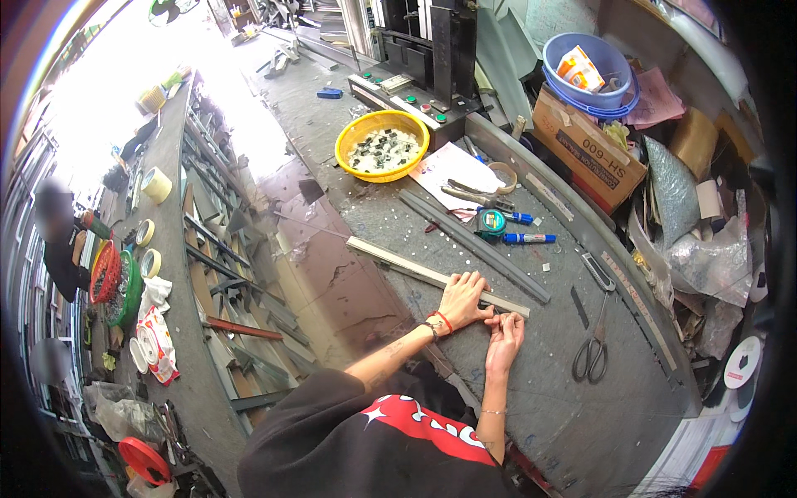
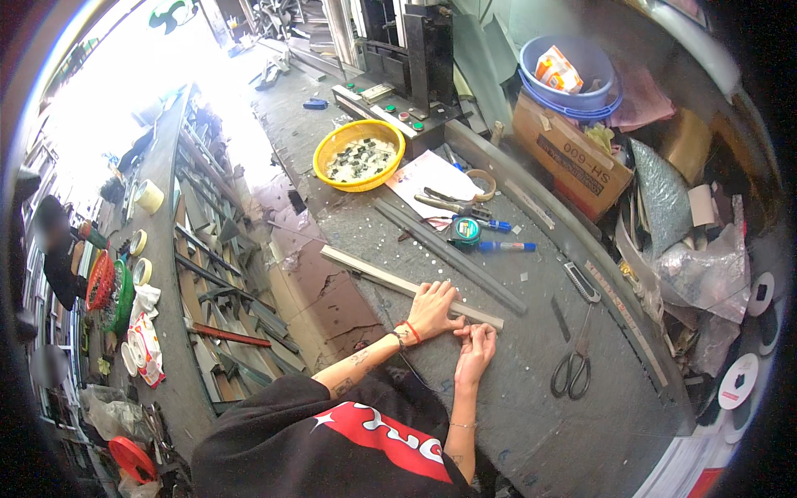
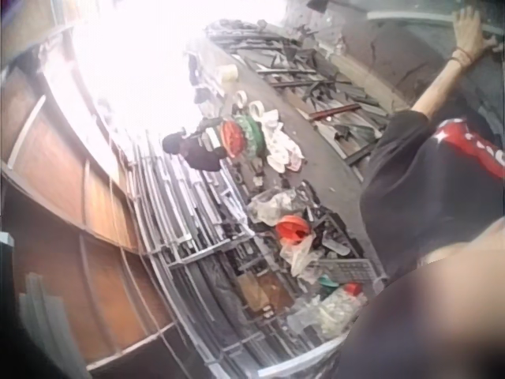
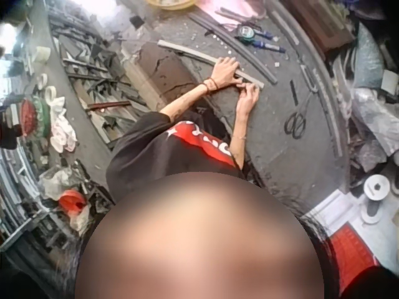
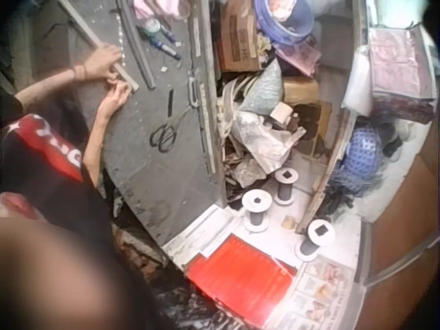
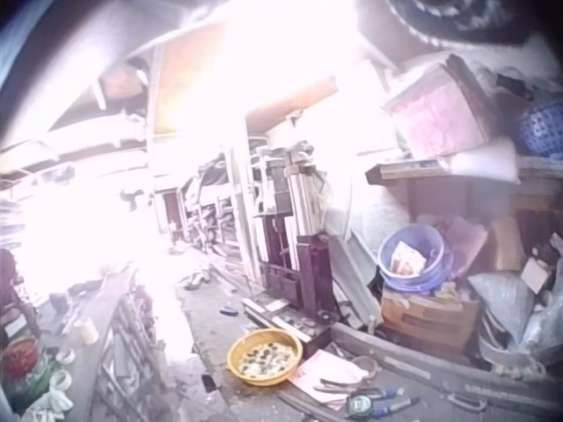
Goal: The person assembles small metal frame components by hand. They pick small black plastic pieces from a yellow bowl, insert them into slots on long metal bars, and slide the bars together to form a frame. The person repeats this process with multiple bars and pieces, occasionally inspecting the assembled sections.
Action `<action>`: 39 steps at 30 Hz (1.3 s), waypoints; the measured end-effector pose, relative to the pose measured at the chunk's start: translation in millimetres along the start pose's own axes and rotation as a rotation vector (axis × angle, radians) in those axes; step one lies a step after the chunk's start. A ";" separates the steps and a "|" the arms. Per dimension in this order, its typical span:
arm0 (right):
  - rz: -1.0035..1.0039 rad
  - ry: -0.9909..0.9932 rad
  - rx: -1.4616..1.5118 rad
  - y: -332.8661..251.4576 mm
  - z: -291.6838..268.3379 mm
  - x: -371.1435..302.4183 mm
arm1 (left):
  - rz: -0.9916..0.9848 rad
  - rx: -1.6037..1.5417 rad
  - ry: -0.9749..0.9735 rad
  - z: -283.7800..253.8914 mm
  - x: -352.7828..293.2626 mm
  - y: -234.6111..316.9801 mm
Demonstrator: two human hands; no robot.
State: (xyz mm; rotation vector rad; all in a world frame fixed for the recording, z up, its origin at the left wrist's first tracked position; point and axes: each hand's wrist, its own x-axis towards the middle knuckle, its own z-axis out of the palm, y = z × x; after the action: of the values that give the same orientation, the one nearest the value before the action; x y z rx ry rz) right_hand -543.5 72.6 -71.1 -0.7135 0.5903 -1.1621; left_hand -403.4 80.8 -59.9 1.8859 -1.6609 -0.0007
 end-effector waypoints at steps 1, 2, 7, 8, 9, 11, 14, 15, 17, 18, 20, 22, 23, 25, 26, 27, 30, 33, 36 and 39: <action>0.001 0.005 0.017 -1.2 -0.9 0.4 | 0.005 -0.005 0.002 0.2 0.3 -0.6; 0.005 0.012 0.033 -2.9 -2.0 0.7 | 0.008 -0.010 0.003 0.0 -0.8 -1.0; -0.090 0.086 -0.162 -13.7 -9.9 -4.9 | 0.203 0.057 -0.005 -13.5 -14.6 -18.5; -0.155 0.081 -0.239 -14.2 -10.7 -6.3 | 0.131 0.091 -0.027 -18.6 -18.7 -25.2; -0.161 0.088 -0.275 -16.2 -12.3 -6.2 | 0.083 0.144 -0.015 -26.0 -23.6 -35.5; -0.120 0.102 -0.253 -18.8 -14.8 -5.3 | 0.020 0.237 -0.047 -41.8 -29.1 -60.7; -0.095 0.086 -0.262 -20.9 -16.9 -2.7 | 0.187 0.229 -0.036 -56.9 -23.9 -94.6; -0.079 0.057 -0.282 -21.3 -17.1 -1.6 | 0.232 0.198 -0.082 -59.0 -19.0 -103.0; -0.065 0.031 -0.363 -20.7 -16.7 -1.8 | 0.338 0.211 -0.110 -62.5 -8.5 -117.3; -0.063 0.032 -0.470 -20.0 -16.3 -3.1 | 0.357 0.244 -0.114 -64.6 -2.7 -124.1; -0.040 0.009 -0.680 -19.6 -15.5 -5.6 | 0.417 0.219 -0.045 -71.7 6.9 -140.4; -0.061 0.033 -0.846 -21.4 -15.1 -11.4 | 0.479 0.255 -0.057 -79.7 16.1 -158.4; -0.084 0.045 -0.973 -25.1 -15.9 -15.3 | 0.507 0.262 -0.075 -84.0 21.0 -168.5; -0.149 0.113 -1.192 -33.2 -17.5 -26.9 | 0.516 0.250 -0.186 -91.4 30.7 -188.4; -0.197 0.146 -1.265 -39.9 -19.4 -34.9 | 0.495 0.230 -0.155 -93.4 35.2 -196.5; -0.231 0.235 -1.375 -47.1 -21.7 -44.3 | 0.481 0.205 -0.116 -94.1 36.7 -201.7; -0.235 0.505 -1.523 -67.5 -21.8 -75.2 | 0.450 0.060 -0.095 -93.2 28.5 -207.4; -0.426 0.699 -1.545 -66.1 -7.6 -107.8 | 0.739 -0.122 -0.085 -91.3 -10.9 -200.9; -0.494 0.782 -1.549 -49.7 20.0 -132.5 | 0.980 -0.119 -0.247 -92.1 -42.9 -207.2; -0.508 0.792 -1.554 -37.3 49.5 -151.1 | 0.949 -0.088 -0.275 -98.2 -52.8 -225.5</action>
State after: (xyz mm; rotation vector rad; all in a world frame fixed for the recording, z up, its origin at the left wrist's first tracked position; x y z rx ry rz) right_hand -574.1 217.8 -2.9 -1.7748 2.1769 -1.2928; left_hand -174.0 175.7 -100.6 0.9091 -2.5416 0.0547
